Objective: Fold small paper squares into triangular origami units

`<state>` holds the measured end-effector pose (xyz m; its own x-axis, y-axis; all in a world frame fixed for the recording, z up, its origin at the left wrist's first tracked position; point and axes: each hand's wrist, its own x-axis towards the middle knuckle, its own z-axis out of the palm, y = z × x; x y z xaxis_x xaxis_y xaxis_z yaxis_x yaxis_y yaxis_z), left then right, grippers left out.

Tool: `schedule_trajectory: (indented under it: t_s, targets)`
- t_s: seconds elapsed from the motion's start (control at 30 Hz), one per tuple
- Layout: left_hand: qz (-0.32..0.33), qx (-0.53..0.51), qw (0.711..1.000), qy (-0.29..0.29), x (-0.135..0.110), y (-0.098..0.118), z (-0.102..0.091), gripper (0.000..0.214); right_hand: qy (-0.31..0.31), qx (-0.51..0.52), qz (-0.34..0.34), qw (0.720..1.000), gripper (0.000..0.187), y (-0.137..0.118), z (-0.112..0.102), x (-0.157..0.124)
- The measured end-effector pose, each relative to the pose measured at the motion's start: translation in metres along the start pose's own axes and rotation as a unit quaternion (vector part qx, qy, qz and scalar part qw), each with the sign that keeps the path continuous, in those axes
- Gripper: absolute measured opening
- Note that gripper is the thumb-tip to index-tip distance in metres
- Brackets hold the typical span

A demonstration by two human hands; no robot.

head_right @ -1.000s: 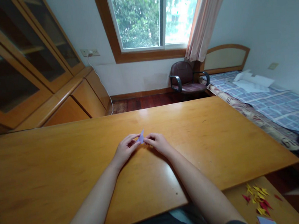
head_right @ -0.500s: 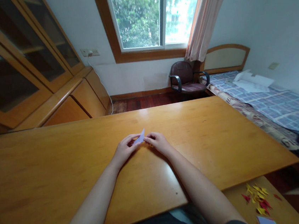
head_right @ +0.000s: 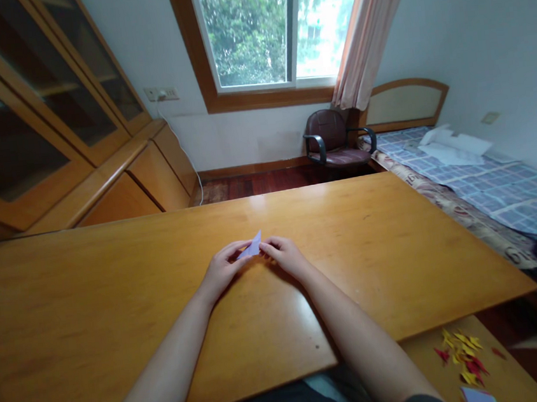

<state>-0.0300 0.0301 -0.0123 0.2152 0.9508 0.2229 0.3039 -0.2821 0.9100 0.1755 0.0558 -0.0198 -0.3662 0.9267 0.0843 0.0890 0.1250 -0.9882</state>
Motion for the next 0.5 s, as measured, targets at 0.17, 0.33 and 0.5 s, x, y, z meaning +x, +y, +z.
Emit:
schedule_trajectory:
  t_s: [0.17,0.33,0.5]
  targets:
    - [-0.005,-0.025,1.0,-0.003,-0.0003,-0.0032,0.0001,0.036,-0.008,0.011,-0.008,1.0,0.039,0.001,-0.0017,0.0005]
    - [-0.011,-0.033,0.999,0.0,-0.0003,-0.0053,-0.0003,0.036,-0.019,0.031,-0.001,0.999,0.037,0.0009,-0.0014,0.0]
    - [0.004,-0.027,1.0,-0.011,-0.0003,-0.0048,-0.0001,0.036,-0.022,0.028,-0.002,0.999,0.041,0.0019,-0.0012,0.0004]
